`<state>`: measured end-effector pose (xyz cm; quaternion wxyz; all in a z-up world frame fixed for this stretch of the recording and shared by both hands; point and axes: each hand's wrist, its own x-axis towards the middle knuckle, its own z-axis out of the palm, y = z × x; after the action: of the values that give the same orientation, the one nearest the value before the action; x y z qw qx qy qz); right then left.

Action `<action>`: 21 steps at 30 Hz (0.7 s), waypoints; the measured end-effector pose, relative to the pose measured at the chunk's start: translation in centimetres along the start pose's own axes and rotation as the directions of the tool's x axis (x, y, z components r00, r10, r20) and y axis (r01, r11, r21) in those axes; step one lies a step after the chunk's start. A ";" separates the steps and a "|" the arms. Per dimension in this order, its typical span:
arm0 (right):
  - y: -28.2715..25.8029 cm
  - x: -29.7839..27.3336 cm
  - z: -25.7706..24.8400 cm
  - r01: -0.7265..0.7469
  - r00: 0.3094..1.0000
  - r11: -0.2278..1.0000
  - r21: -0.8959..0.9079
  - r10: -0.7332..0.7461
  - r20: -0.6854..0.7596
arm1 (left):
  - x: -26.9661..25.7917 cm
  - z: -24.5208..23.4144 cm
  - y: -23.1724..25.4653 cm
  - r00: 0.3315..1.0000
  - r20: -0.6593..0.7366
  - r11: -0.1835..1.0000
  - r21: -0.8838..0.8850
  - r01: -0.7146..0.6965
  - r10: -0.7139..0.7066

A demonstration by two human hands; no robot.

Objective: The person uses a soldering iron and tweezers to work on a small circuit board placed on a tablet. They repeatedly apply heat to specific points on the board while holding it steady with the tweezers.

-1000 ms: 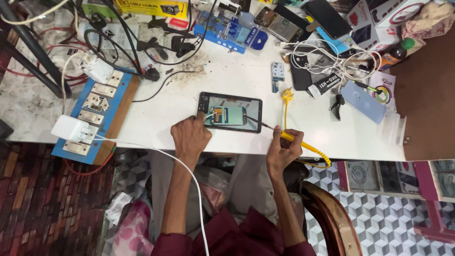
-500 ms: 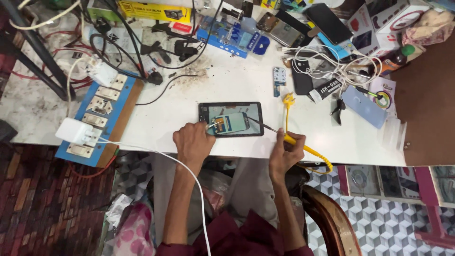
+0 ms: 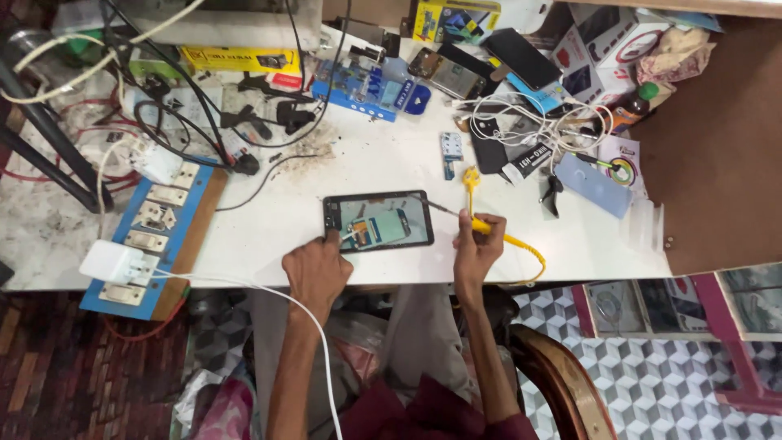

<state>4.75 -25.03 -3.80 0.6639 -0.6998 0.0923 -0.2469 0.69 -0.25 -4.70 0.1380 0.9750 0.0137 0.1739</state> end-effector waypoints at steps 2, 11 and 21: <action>-0.1 0.5 -0.1 -0.018 1.000 1.000 0.024 0.018 0.006 | 0.6 -0.1 -0.1 0.999 0.019 0.999 -0.020 -0.043 0.043; -0.3 -0.5 -1.1 0.165 0.985 0.985 -0.055 -0.167 -0.050 | 2.8 0.8 -1.1 0.977 -0.116 0.983 -0.006 -0.183 0.181; 0.0 -0.7 -0.9 0.167 0.984 0.978 -0.122 -0.173 -0.046 | 2.4 0.6 -0.8 0.985 -0.127 0.990 -0.056 -0.126 0.118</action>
<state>3.70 -25.50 -3.92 0.5951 -0.7357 0.0653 -0.3166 3.13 0.59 -4.64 0.1570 0.9565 -0.0429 0.2423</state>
